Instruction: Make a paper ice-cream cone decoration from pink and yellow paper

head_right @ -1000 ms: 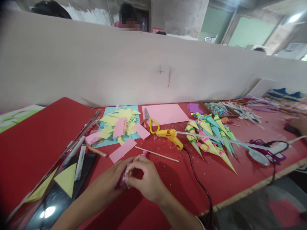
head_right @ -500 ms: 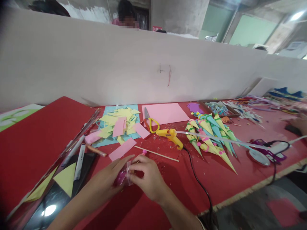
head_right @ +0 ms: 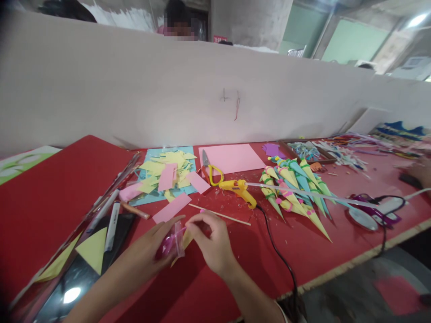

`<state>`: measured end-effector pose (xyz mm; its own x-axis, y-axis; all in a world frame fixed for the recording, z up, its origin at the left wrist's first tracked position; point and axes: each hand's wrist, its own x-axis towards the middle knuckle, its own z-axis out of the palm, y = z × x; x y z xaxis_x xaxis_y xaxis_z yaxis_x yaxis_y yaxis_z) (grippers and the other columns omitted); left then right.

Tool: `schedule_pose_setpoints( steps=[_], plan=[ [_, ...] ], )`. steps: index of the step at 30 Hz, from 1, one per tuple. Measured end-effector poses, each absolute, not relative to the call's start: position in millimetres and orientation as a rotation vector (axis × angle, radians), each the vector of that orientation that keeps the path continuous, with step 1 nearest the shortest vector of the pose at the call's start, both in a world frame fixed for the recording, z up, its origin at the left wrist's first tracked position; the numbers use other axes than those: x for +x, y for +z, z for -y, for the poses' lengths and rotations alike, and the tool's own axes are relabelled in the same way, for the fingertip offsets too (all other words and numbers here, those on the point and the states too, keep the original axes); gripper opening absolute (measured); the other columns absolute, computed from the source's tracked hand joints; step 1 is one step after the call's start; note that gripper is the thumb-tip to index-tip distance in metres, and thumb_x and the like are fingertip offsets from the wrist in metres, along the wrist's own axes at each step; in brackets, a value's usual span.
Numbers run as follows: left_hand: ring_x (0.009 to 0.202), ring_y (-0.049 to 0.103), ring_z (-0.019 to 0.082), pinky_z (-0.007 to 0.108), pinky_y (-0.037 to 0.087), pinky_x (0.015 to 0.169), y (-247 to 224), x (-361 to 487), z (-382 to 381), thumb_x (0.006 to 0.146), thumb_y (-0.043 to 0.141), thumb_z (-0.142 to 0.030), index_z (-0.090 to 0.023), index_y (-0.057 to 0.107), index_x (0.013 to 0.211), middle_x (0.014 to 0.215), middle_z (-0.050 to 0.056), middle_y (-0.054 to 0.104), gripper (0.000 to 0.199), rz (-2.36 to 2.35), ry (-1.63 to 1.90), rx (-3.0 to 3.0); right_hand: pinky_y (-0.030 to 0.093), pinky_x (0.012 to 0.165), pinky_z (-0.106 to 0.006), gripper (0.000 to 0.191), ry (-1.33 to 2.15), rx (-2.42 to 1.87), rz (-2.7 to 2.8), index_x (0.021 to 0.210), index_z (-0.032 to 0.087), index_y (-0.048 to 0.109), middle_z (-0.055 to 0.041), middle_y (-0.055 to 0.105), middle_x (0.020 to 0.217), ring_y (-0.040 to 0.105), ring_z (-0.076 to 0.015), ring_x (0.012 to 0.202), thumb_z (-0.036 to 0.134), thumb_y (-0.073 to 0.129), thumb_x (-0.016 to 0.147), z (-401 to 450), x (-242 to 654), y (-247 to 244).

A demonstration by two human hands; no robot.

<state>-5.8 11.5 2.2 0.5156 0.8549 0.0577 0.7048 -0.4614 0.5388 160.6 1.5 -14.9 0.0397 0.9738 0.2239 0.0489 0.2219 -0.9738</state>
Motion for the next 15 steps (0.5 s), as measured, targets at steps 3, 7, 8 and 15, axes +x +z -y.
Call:
schedule_pose_setpoints(
  steps=[3, 7, 8, 15],
  plan=[
    [0.095, 0.060, 0.022, 0.034, 0.049, 0.079, 2.8, -9.9, -12.4, 0.077, 0.047, -0.020, -0.023, 0.041, 0.119, 0.108, 0.007, 0.061, 0.042, -1.305, 0.413, 2.300, 0.046, 0.057, -0.023, 0.011, 1.086, -1.110, 1.133, 0.075, 0.018, 0.061, -0.0015, 0.061, 0.068, 0.054, -0.0115, 0.059, 0.027, 0.055, 0.076, -3.8, 162.0, -15.3],
    [0.100, 0.058, 0.022, 0.035, 0.048, 0.081, 2.0, -12.1, -12.2, 0.078, 0.046, -0.021, -0.024, 0.039, 0.121, 0.115, 0.008, 0.058, 0.043, -1.309, 0.389, 2.280, 0.047, 0.058, -0.023, 0.014, 1.133, -1.084, 1.143, 0.076, 0.018, 0.065, -0.0019, 0.062, 0.070, 0.056, -0.0118, 0.061, 0.028, 0.056, 0.075, -4.4, 163.0, -13.4],
    [0.100, 0.058, 0.022, 0.034, 0.048, 0.081, 2.3, -11.7, -11.8, 0.079, 0.046, -0.021, -0.024, 0.039, 0.120, 0.114, 0.008, 0.059, 0.042, -1.297, 0.392, 2.279, 0.047, 0.059, -0.023, 0.014, 1.136, -1.074, 1.162, 0.077, 0.019, 0.066, -0.0017, 0.062, 0.071, 0.055, -0.0114, 0.060, 0.027, 0.056, 0.075, -4.1, 162.8, -12.9],
    [0.097, 0.059, 0.022, 0.034, 0.048, 0.078, 7.6, -8.3, -10.2, 0.080, 0.047, -0.026, -0.023, 0.042, 0.117, 0.111, 0.008, 0.060, 0.037, -1.293, 0.422, 2.266, 0.048, 0.062, -0.024, 0.004, 1.234, -1.015, 1.176, 0.070, 0.019, 0.061, -0.0004, 0.062, 0.072, 0.057, -0.0121, 0.064, 0.022, 0.061, 0.068, -2.1, 159.6, -15.0]
  ],
)
